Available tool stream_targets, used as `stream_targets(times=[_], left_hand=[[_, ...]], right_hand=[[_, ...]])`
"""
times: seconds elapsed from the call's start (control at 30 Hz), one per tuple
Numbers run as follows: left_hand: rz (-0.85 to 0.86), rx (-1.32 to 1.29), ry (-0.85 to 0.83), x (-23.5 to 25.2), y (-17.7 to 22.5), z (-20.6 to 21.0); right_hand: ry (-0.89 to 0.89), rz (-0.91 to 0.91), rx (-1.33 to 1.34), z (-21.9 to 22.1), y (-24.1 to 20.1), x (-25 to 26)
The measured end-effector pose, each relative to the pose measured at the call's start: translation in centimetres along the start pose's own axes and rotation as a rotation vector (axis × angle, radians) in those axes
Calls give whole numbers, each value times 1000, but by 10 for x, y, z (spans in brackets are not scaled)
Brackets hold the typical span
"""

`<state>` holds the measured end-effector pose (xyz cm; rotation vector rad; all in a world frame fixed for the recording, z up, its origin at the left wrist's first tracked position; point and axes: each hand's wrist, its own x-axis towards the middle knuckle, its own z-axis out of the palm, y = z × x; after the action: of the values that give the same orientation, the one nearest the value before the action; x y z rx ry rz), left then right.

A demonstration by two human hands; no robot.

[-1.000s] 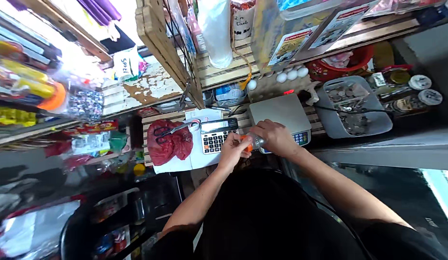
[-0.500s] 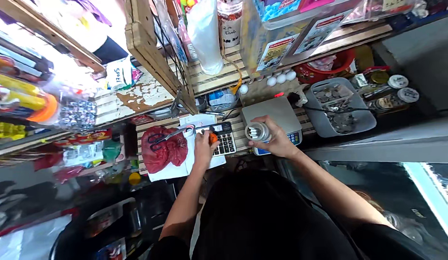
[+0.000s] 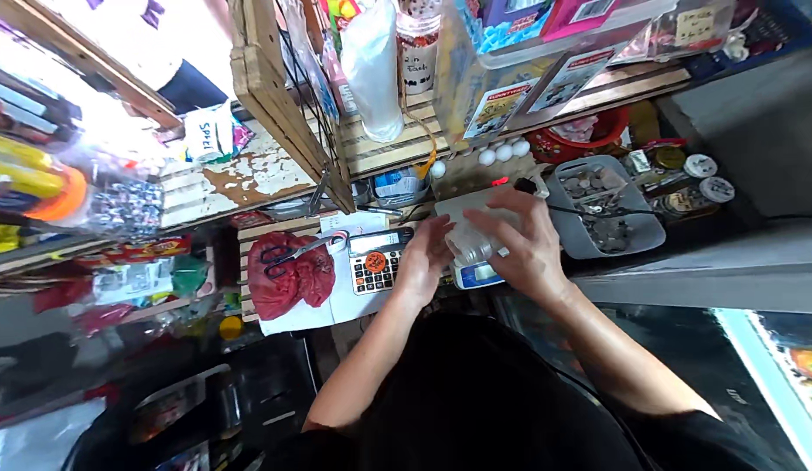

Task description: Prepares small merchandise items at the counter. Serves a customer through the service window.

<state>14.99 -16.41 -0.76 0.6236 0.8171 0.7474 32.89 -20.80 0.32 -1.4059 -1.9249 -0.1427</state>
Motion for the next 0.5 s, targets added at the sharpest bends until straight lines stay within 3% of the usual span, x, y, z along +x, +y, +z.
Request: stream_targets(times=[0.23, 0.33, 0.5], left_hand=[[-45, -76, 17, -4, 3, 12], [68, 109, -24, -9, 0, 7], [205, 335, 63, -13, -4, 13]], right_hand=[[31, 18, -69, 13, 17, -6], [34, 20, -86, 12, 18, -10], [54, 79, -94, 18, 23, -19]])
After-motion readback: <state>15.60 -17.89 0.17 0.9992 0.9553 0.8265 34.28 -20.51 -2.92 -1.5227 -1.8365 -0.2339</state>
